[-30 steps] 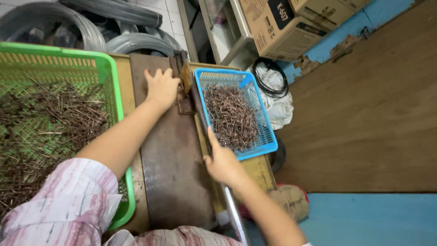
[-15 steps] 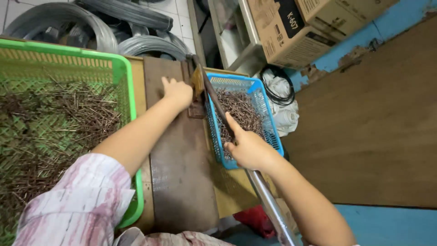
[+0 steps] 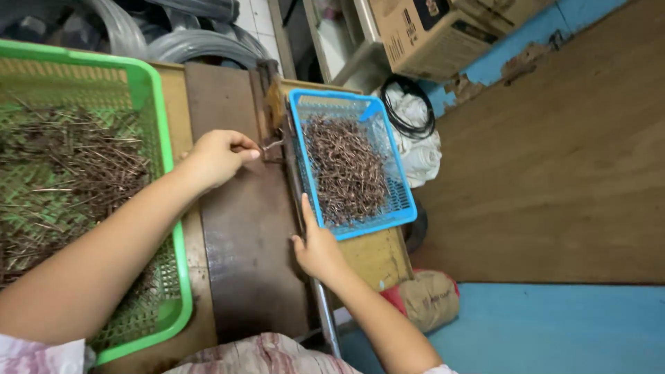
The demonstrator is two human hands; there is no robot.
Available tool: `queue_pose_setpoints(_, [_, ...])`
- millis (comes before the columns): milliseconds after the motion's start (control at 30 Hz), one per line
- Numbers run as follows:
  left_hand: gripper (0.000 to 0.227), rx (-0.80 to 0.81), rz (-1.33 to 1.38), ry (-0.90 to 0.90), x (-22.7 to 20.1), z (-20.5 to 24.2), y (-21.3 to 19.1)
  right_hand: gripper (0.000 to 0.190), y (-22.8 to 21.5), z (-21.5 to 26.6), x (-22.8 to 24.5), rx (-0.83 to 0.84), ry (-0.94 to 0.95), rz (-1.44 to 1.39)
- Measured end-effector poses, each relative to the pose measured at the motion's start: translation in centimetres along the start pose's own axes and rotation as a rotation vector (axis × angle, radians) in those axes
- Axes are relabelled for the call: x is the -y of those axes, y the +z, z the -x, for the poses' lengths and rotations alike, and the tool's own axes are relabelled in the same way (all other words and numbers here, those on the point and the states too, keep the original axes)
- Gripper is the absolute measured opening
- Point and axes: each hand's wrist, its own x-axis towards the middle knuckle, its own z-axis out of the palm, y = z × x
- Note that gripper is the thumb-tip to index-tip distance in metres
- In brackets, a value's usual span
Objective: Using a manual lever-operated tool to cut or process small metal rods from a green basket into a blue basket
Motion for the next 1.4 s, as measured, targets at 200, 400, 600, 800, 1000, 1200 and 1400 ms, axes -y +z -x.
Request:
queue_pose_setpoints(200, [0.018,-0.047,0.007,0.019,0.1,-0.2,1.3,0.092,1.6,-0.7,-0.9,-0.033,-0.022,-0.061])
queue_pose_setpoints(400, [0.017,-0.052,0.033,0.001,-0.5,0.1,2.2,0.091,1.8,-0.9,-0.8,-0.054,-0.001,-0.101])
queue_pose_setpoints(600, [0.030,0.184,-0.938,0.001,-2.3,1.3,-1.7,0.090,1.6,-0.6,-0.6,-0.058,0.008,-0.092])
queue_pose_setpoints(800, [0.046,0.593,-1.276,-0.225,-6.1,3.0,-3.3,0.094,4.8,-3.1,-3.3,-0.121,-0.012,-0.025])
queue_pose_setpoints(1000, [0.105,0.412,-0.494,0.261,-12.5,4.7,-3.8,0.093,4.8,-3.0,-3.1,-0.135,-0.027,-0.049])
queue_pose_setpoints(1200, [0.115,0.471,-0.505,-0.044,-10.5,6.8,-2.4,0.091,3.5,-2.3,-1.9,-0.080,0.028,-0.102])
queue_pose_setpoints(1400, [0.116,0.341,-0.475,-0.096,-3.2,8.8,-2.8,0.092,4.8,-2.8,-3.1,-0.117,-0.010,-0.061])
